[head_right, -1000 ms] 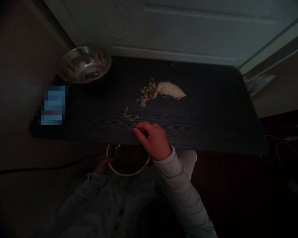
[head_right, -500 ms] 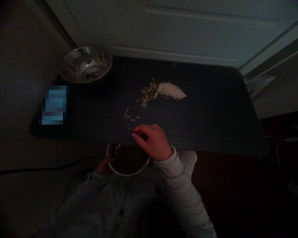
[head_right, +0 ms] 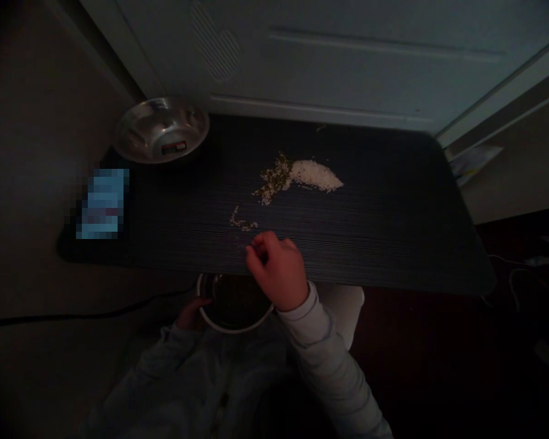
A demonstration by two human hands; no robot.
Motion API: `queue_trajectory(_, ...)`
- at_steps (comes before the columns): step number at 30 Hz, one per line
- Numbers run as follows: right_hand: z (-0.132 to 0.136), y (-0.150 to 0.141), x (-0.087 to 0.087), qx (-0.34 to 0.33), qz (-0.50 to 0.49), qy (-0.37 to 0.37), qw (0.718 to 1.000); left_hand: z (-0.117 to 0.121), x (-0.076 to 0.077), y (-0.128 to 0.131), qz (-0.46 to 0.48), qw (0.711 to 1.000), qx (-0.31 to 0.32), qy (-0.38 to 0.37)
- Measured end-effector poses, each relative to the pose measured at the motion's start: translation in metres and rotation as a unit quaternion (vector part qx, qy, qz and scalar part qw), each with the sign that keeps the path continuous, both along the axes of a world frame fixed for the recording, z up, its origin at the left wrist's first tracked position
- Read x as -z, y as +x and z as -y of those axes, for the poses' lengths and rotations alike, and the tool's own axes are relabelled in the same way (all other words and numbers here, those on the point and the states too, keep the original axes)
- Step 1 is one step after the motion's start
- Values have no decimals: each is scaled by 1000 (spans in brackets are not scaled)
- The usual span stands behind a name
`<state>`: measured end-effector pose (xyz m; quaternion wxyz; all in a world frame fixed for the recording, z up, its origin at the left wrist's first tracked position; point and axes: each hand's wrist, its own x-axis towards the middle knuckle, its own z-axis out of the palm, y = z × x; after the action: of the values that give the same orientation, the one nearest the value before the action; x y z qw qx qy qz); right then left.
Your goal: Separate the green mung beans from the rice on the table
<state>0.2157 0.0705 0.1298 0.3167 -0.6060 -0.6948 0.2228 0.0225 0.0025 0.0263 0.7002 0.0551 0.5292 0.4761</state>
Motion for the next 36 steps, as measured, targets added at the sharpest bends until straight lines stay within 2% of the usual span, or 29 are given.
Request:
queue_trajectory(5, 3, 3, 1, 77, 22, 10, 997, 2, 2, 0, -1, 1000, 9, 2)
queue_trajectory(15, 7, 24, 2, 125, -4, -9, 992, 1, 8, -2, -4, 1000, 9, -11)
queue_trajectory(24, -2, 36, 1, 129, 14, -6, 991, 3, 8, -6, 5, 999, 19, -28)
queue_trajectory(32, -1, 42, 5, 87, -48, -30, 995, 5, 15, -9, 15, 998, 20, -50)
queue_trajectory(36, -2, 40, 3, 77, -24, -17, 997, 4, 12, -8, 10, 999, 24, -45)
